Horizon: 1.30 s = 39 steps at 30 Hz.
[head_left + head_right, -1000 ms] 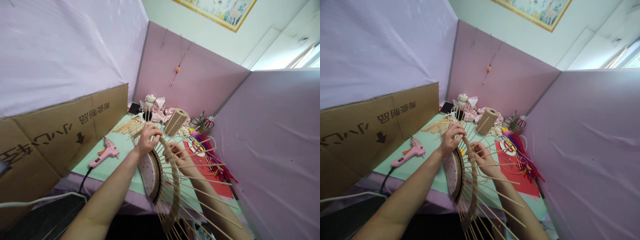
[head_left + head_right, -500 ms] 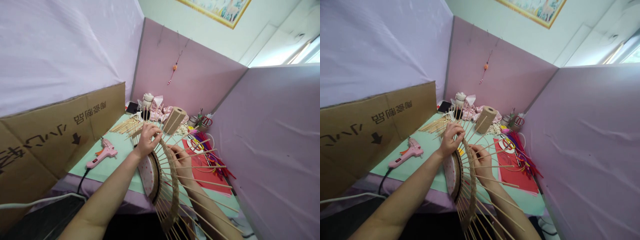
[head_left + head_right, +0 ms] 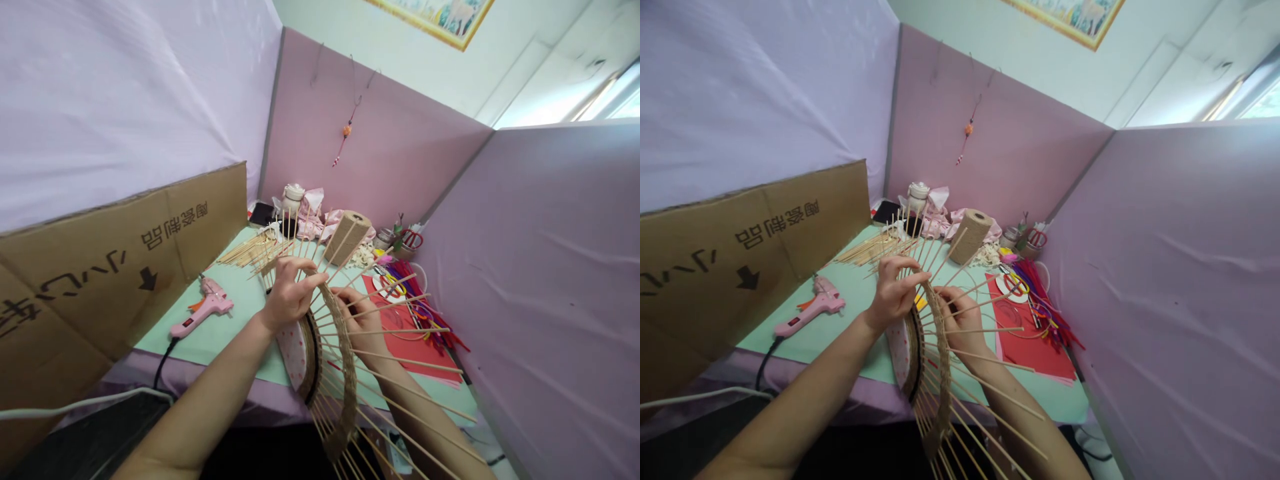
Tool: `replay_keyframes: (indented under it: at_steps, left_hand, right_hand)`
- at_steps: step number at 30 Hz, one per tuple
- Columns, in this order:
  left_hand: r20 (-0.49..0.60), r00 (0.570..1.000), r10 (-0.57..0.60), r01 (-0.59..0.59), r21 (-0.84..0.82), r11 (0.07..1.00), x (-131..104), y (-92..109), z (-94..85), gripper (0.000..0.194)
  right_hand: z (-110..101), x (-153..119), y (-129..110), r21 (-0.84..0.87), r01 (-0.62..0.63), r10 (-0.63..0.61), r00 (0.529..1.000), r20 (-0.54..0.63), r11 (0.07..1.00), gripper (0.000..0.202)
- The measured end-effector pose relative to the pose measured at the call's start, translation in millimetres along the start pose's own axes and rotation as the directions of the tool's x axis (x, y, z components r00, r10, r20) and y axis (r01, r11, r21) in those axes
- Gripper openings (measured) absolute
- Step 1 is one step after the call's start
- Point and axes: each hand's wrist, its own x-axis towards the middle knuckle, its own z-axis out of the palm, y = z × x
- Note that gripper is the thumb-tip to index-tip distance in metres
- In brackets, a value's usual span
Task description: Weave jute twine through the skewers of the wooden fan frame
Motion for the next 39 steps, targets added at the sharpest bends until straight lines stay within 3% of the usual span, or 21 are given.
replay_keyframes:
  at_steps: [4,8,13,16,19,21,23,26,28,30,32,34,36,39]
  left_hand:
    - [0.027,0.999,-0.029,0.028,0.034,0.999,-1,2,3.3,0.030]
    - [-0.002,0.999,-0.049,0.049,0.001,0.999,-2,1,5.2,0.029]
    - [-0.004,0.999,-0.035,0.035,-0.043,0.998,-1,2,6.5,0.032]
    - [-0.004,0.999,-0.041,0.041,-0.040,0.998,0,3,7.0,0.032]
    - [-0.012,0.999,-0.050,0.050,-0.034,0.998,1,4,7.1,0.031]
    - [-0.021,0.999,-0.049,0.048,-0.035,0.998,1,5,7.0,0.031]
    - [-0.019,0.999,-0.051,0.050,-0.038,0.998,1,5,7.0,0.031]
    - [-0.012,0.997,-0.071,0.070,-0.049,0.996,0,4,6.7,0.030]
    - [-0.015,0.997,-0.082,0.081,-0.052,0.995,0,5,6.3,0.029]
    - [-0.018,0.996,-0.084,0.083,-0.052,0.995,1,6,5.8,0.029]
    - [-0.017,0.996,-0.083,0.082,-0.049,0.995,2,7,5.2,0.029]
    - [-0.011,0.996,-0.086,0.086,-0.045,0.995,2,7,4.6,0.029]
    - [-0.010,0.996,-0.092,0.092,-0.043,0.995,3,7,4.0,0.028]
    - [-0.007,0.996,-0.085,0.085,-0.041,0.996,4,8,3.7,0.029]
  right_hand:
    - [-9,3,-1,-0.104,0.105,-0.099,0.993,0.063,0.989,0.016]
    - [-39,16,-5,-0.284,0.234,-0.185,0.964,0.191,0.930,0.012]
    - [-96,41,-30,-0.463,0.387,-0.273,0.915,0.295,0.797,0.008]
    - [-118,53,-57,-0.611,0.461,-0.329,0.887,0.323,0.644,0.010]
    - [-120,64,-82,-0.690,0.541,-0.489,0.818,0.301,0.481,0.014]
    - [-113,70,-95,-0.705,0.568,-0.585,0.766,0.265,0.425,0.013]
    - [-104,74,-105,-0.688,0.590,-0.640,0.732,0.234,0.422,0.013]
    - [-97,71,-110,-0.623,0.617,-0.660,0.722,0.206,0.481,0.012]
    - [-102,64,-103,-0.584,0.601,-0.639,0.750,0.174,0.546,0.010]
    - [-112,54,-87,-0.551,0.541,-0.578,0.807,0.125,0.635,0.007]
    - [-124,43,-63,-0.499,0.439,-0.449,0.887,0.109,0.747,0.006]
    - [-130,30,-39,-0.423,0.288,-0.220,0.954,0.203,0.859,0.012]
    - [-126,14,-19,-0.344,0.179,-0.034,0.921,0.388,0.922,0.019]
    - [-104,-8,-3,-0.308,0.061,0.157,0.757,0.634,0.950,0.025]
